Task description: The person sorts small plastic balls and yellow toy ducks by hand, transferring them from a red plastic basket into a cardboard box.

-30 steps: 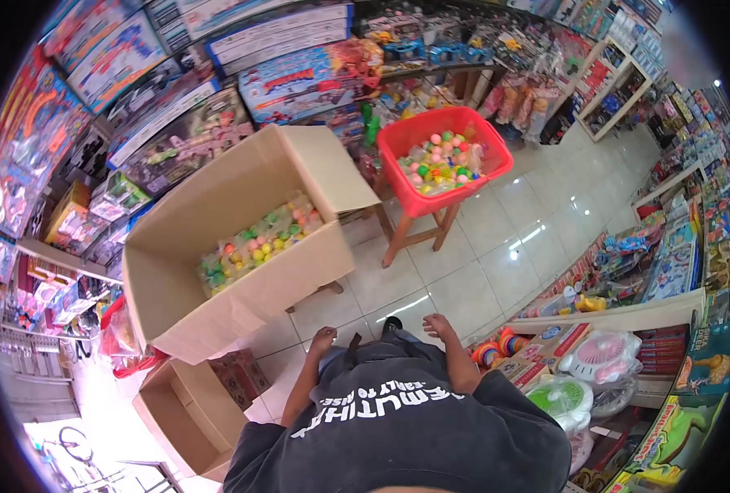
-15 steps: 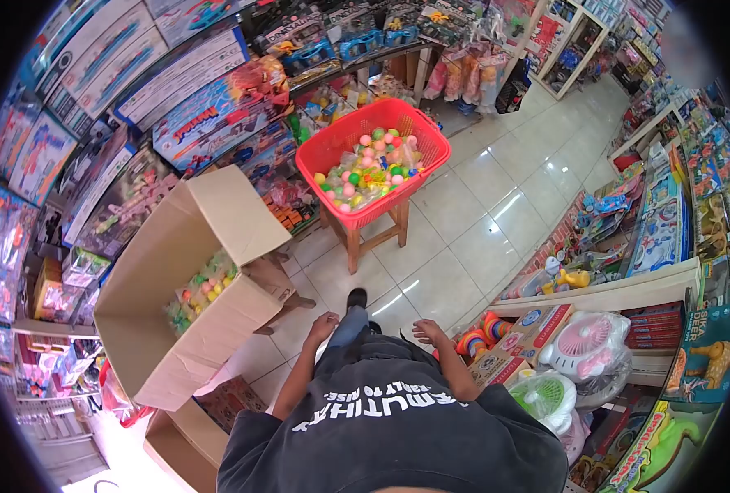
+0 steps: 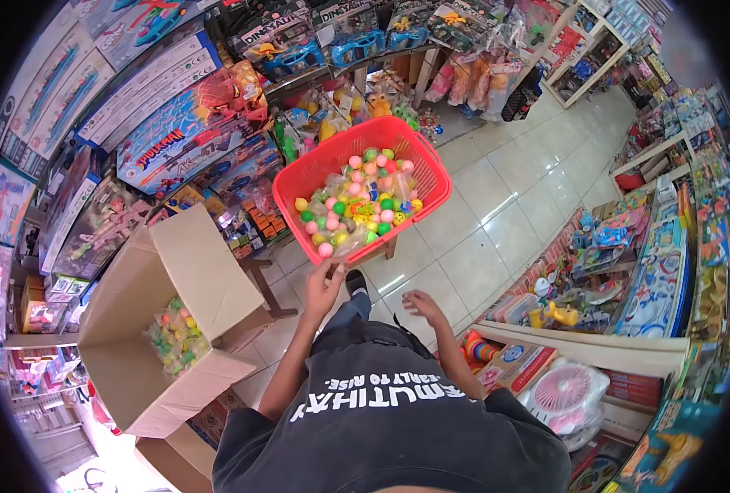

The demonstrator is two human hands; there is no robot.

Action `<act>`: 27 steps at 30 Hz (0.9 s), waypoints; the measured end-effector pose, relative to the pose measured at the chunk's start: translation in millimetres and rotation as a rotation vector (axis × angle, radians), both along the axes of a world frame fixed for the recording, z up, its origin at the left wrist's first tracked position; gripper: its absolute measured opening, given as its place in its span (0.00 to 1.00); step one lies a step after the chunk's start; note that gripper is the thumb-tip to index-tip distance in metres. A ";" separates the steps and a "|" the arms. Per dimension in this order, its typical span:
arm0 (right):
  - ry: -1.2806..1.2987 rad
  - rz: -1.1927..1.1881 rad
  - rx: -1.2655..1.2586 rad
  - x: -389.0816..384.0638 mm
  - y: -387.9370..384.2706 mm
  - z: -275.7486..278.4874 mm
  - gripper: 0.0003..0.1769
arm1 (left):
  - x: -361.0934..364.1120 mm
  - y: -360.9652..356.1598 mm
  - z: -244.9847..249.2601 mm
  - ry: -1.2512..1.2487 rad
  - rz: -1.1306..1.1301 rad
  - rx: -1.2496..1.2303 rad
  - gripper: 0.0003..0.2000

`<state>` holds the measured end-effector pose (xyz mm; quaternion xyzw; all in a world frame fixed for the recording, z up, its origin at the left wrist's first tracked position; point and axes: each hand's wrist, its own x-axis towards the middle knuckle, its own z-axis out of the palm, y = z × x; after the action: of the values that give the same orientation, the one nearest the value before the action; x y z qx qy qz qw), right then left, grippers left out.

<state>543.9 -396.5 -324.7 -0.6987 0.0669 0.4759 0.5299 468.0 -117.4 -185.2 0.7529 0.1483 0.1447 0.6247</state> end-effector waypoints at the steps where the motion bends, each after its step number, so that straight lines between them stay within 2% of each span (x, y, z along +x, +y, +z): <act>1: -0.027 0.071 0.013 19.7 8.3 14.2 0.17 | 12.7 3.9 5.6 -0.036 0.025 0.013 0.08; 5: -0.066 0.299 0.101 91.1 33.8 80.8 0.16 | 64.8 15.5 14.6 -0.118 0.046 -0.060 0.08; 9: -0.081 0.345 0.212 131.7 47.5 137.1 0.15 | 97.9 32.2 1.6 0.021 -0.050 0.013 0.10; 11: -0.150 0.246 0.269 144.6 58.0 159.9 0.14 | 106.6 36.1 0.4 0.096 -0.094 0.021 0.11; 12: -0.139 0.252 0.268 151.4 63.2 160.6 0.14 | 111.0 38.1 -0.2 0.153 -0.149 0.032 0.12; 13: -0.237 0.257 0.237 158.4 68.7 160.4 0.14 | 115.5 40.5 -2.5 0.160 -0.144 0.028 0.12; 14: -0.334 0.262 0.205 164.3 73.8 160.5 0.14 | 118.7 41.5 -6.5 0.141 -0.188 0.133 0.12; 15: -0.324 0.215 0.172 166.6 80.9 162.4 0.13 | 119.6 41.4 -10.5 0.126 -0.232 0.235 0.14; 16: -0.314 0.224 0.169 170.8 87.9 163.6 0.13 | 121.4 42.3 -14.2 0.135 -0.225 0.228 0.14; 18: -0.499 0.391 0.166 178.1 102.4 163.3 0.12 | 123.4 45.2 -21.1 0.195 -0.280 0.370 0.17; 22: -0.596 0.560 0.232 182.7 138.7 145.1 0.12 | 121.0 53.5 -47.7 0.402 -0.330 0.450 0.21; 24: -0.743 0.848 0.231 182.4 156.3 122.8 0.12 | 119.0 59.6 -44.6 0.646 -0.602 0.419 0.26; 25: -0.716 0.974 0.134 182.4 165.7 116.2 0.15 | 117.2 60.2 -45.2 0.658 -0.580 0.411 0.26; 26: -0.710 0.991 0.149 179.4 172.4 110.0 0.15 | 116.0 59.5 -45.0 0.689 -0.597 0.441 0.27; 27: -0.836 1.055 0.072 175.3 177.4 104.3 0.16 | 114.3 57.5 -43.5 0.721 -0.619 0.469 0.28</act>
<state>719.1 -219.1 -220.5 -0.7453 -0.5100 0.3622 0.2308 582.3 -60.0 -228.7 0.8829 0.0880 -0.2853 0.3624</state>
